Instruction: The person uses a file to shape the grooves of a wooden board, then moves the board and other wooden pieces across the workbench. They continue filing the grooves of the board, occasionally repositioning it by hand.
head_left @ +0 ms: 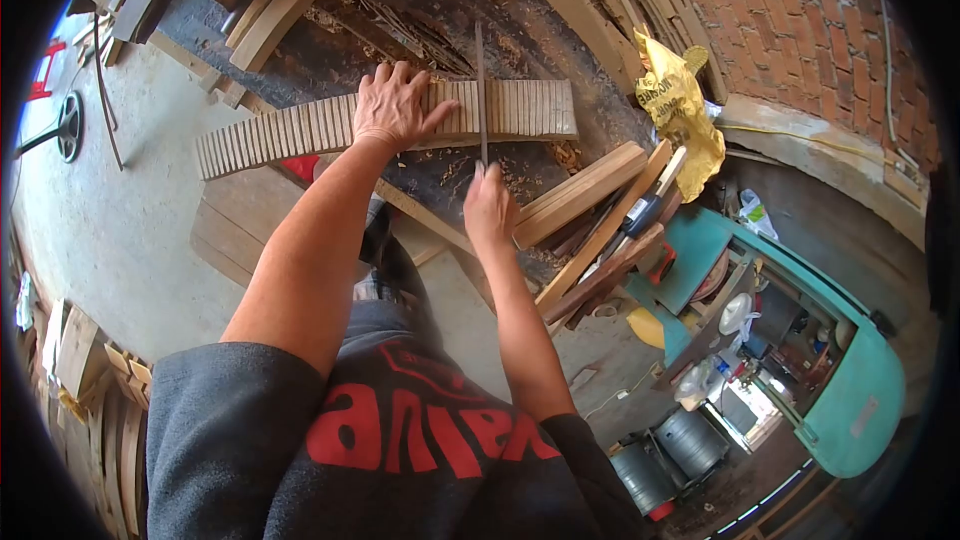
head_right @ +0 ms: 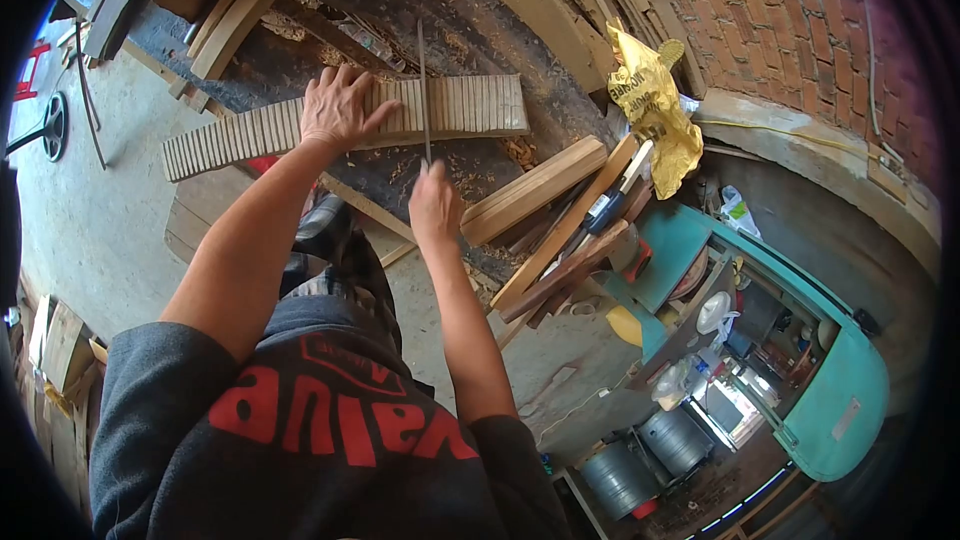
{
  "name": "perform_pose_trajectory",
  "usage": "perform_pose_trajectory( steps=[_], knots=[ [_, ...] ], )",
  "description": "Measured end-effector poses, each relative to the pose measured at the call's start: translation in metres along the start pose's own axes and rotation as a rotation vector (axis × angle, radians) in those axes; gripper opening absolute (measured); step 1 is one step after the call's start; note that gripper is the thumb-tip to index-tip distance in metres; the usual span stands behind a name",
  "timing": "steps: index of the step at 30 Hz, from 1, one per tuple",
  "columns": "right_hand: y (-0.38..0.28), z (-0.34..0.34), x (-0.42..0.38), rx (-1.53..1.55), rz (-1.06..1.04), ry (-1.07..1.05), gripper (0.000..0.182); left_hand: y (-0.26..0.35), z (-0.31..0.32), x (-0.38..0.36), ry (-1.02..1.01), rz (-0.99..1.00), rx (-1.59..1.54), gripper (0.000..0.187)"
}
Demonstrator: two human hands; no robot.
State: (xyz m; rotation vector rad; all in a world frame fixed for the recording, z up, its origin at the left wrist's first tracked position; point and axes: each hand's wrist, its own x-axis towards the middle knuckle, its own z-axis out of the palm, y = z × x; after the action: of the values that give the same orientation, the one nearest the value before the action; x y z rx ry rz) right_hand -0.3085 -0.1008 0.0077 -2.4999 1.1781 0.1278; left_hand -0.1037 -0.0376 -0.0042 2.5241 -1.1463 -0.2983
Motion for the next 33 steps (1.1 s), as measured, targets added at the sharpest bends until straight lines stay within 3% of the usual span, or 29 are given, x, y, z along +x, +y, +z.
perform_pose_trajectory(
  steps=[3, 7, 10, 12, 17, 22, 25, 27, 33],
  knots=[
    [-0.015, 0.003, 0.04, -0.105, -0.074, 0.101, 0.021, 0.002, -0.005, 0.0, -0.028, -0.004, 0.015, 0.065],
    [0.01, 0.011, -0.003, 0.003, 0.027, -0.042, 0.026, 0.003, -0.005, 0.001, -0.039, -0.034, 0.004, 0.059],
    [0.021, 0.017, -0.028, -0.037, -0.001, 0.013, 0.026, 0.002, -0.007, 0.0, -0.049, -0.043, -0.008, 0.059],
    [0.009, 0.01, -0.002, -0.01, 0.005, -0.027, 0.026, 0.003, -0.007, 0.002, -0.079, -0.045, 0.005, 0.06],
    [-0.01, 0.008, 0.035, -0.004, -0.069, 0.095, 0.022, 0.0, -0.002, 0.0, -0.003, 0.0, 0.014, 0.064],
    [0.021, 0.028, -0.026, -0.059, -0.003, 0.025, 0.022, 0.001, -0.004, 0.0, -0.043, -0.022, 0.015, 0.065],
    [0.005, 0.021, 0.008, 0.025, -0.011, 0.035, 0.023, 0.004, -0.006, 0.002, -0.053, -0.042, 0.01, 0.059],
    [-0.009, 0.015, 0.037, 0.017, -0.092, 0.152, 0.024, 0.003, -0.004, 0.0, -0.005, -0.022, -0.006, 0.059],
    [0.02, 0.027, -0.024, -0.007, -0.041, 0.076, 0.023, 0.002, -0.005, 0.001, -0.047, -0.037, 0.002, 0.059]
  ],
)
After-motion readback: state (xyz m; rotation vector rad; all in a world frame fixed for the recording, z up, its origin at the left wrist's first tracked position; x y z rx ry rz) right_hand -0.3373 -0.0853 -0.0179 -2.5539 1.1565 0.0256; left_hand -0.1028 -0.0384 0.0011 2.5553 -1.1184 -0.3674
